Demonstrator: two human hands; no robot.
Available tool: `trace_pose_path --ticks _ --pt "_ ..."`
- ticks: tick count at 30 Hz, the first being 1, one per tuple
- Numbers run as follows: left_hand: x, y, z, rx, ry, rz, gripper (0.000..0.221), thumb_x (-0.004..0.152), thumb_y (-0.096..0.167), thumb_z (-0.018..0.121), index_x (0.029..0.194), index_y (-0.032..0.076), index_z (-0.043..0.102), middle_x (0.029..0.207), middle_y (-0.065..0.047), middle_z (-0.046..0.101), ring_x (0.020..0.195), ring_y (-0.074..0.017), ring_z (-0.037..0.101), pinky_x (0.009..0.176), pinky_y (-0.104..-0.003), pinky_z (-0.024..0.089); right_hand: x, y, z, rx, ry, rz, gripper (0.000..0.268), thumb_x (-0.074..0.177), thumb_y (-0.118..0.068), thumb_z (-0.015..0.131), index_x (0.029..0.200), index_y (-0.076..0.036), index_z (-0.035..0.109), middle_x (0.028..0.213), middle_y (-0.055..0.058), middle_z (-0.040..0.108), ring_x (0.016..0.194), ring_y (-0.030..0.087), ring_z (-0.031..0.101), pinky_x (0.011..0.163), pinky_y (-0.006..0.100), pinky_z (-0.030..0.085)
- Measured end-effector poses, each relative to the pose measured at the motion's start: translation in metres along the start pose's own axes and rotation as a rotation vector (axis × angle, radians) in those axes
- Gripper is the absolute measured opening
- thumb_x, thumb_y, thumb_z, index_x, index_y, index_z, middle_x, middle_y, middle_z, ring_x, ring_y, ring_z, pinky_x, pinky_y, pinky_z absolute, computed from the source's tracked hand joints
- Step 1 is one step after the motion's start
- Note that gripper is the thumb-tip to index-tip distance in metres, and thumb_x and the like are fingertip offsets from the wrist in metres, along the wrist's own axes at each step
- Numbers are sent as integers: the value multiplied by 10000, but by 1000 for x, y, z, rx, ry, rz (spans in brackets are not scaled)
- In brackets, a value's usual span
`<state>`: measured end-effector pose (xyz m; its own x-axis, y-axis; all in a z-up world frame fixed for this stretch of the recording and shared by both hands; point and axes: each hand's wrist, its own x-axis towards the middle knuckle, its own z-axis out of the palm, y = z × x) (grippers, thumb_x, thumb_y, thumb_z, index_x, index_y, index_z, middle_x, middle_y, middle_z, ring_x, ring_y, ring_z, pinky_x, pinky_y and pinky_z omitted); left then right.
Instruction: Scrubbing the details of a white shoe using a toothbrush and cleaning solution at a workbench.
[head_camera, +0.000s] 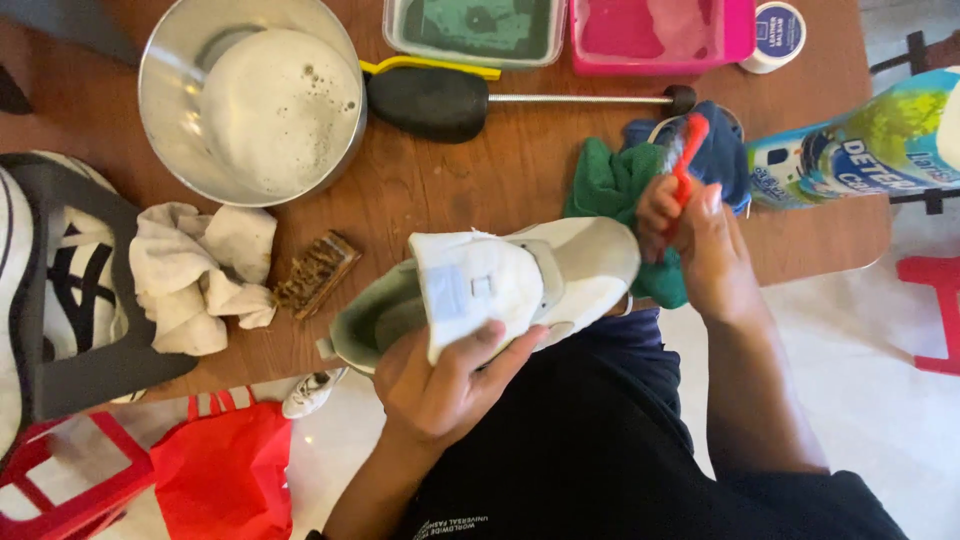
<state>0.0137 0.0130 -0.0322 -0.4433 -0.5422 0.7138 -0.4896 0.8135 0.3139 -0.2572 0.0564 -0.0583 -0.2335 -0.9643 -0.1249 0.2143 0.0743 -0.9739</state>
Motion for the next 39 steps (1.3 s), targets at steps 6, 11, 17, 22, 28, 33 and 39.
trace_pose_path --ticks 6,11,17,22,28,33,39 --pt "8 -12 8 -96 136 391 670 734 394 1148 1101 175 633 708 -72 624 533 -193 585 474 -306 461 -10 -3 -15 108 -376 243 950 739 -833 723 1173 -12 522 1033 53 587 880 137 587 692 240 461" --pt "9 -19 11 -203 157 433 739 854 296 987 1284 99 419 828 -106 553 621 -232 508 547 -376 406 -14 -23 -1 107 -426 68 431 836 -372 747 1023 -120 452 1099 78 570 1018 190 562 772 258 437" --pt "17 -27 8 -206 413 354 690 908 747 422 1004 67 360 513 -5 312 419 -152 288 464 -344 340 -7 -2 -1 10 -263 -97 439 739 -285 787 945 -147 426 1240 146 622 1153 243 609 897 296 505" --pt "-10 -30 -13 2 254 37 242 906 302 692 985 82 754 903 -163 649 821 -328 609 969 -560 507 16 41 -11 106 -273 -267 448 735 -160 762 983 -87 397 1168 258 677 1018 236 667 764 248 483" --pt "44 -11 -59 -229 -305 -227 444 1052 287 359 1177 -14 660 1235 -210 624 1156 -363 614 1038 -508 471 17 3 20 -120 -267 -236 422 777 -245 680 996 -142 334 1194 226 689 1175 302 663 855 285 444" --pt "60 -31 -55 -357 -561 -328 551 968 451 583 1325 32 581 1266 -156 626 1181 -290 600 1046 -445 477 38 -21 37 -20 -476 -494 370 783 41 560 1007 -137 326 1082 255 712 959 348 776 690 310 677" --pt "16 -69 25 -1379 -970 -540 996 865 540 726 1570 23 248 1518 -84 410 1398 -186 398 1188 -371 362 53 -76 80 -189 -659 -521 406 580 0 452 883 -118 208 934 195 740 749 277 731 611 270 506"
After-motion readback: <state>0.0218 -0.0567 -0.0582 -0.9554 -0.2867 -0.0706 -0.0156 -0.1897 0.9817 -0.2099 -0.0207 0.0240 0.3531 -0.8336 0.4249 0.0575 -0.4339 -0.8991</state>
